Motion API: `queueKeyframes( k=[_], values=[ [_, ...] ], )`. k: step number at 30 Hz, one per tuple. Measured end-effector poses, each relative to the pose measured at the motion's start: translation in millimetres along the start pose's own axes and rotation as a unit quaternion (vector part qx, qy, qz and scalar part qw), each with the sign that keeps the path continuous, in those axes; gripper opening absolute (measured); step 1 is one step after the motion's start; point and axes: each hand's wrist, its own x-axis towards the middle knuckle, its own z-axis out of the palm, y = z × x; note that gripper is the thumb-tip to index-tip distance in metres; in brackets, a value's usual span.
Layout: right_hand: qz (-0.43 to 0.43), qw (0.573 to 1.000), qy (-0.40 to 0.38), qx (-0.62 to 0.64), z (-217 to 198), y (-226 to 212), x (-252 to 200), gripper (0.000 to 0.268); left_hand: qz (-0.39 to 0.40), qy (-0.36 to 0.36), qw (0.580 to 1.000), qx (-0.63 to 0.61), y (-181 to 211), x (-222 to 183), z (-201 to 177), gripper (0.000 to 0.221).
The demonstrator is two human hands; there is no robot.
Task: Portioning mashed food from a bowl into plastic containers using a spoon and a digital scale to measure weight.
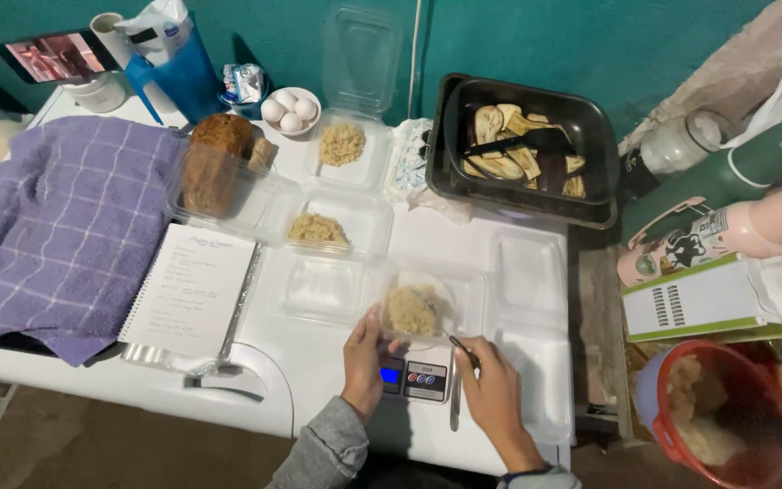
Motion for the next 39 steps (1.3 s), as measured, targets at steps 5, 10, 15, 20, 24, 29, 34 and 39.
queueKeyframes(
  k=[5, 10, 15, 20, 24, 29, 34, 39],
  values=[
    [-0.034, 0.997, 0.019, -0.064, -10.5, 13.4, 31.8, 0.018, -0.024, -0.005, 1.0, 0.013, 4.3, -4.2, -3.3, 0.044],
    [-0.038, 0.993, -0.021, -0.109, -7.6, 18.0, 40.3, 0.018, -0.019, -0.031, 0.999, 0.011, 6.2, -8.7, -0.5, 0.047],
    [-0.055, 0.994, -0.036, -0.09, -12.0, 10.0, 36.9, 0.017, -0.026, -0.022, 0.999, 0.042, 21.3, -24.0, 11.5, 0.049],
    [-0.082, 0.991, -0.04, -0.097, -7.1, 6.7, 28.7, 0.016, -0.014, -0.025, 0.999, 0.035, 9.5, -17.0, 7.2, 0.05],
    [-0.066, 0.987, -0.071, -0.129, 4.1, 9.1, 13.2, 0.017, -0.006, -0.032, 0.999, 0.036, 5.6, -13.3, 3.3, 0.05],
    [-0.079, 0.989, -0.037, -0.119, 6.2, 8.0, 3.8, 0.018, -0.001, -0.024, 0.999, 0.03, -3.4, -4.9, -1.0, 0.05],
    [-0.079, 0.995, -0.009, -0.061, -5.2, 1.0, -1.6, 0.019, -0.003, -0.023, 0.999, 0.032, 5.4, -18.1, 3.7, 0.05],
    [-0.078, 0.992, -0.093, -0.042, -25.4, -6.3, 11.9, 0.021, 0.001, -0.061, 0.998, 0.023, -6.9, -4.2, -12.0, 0.05]
  ],
)
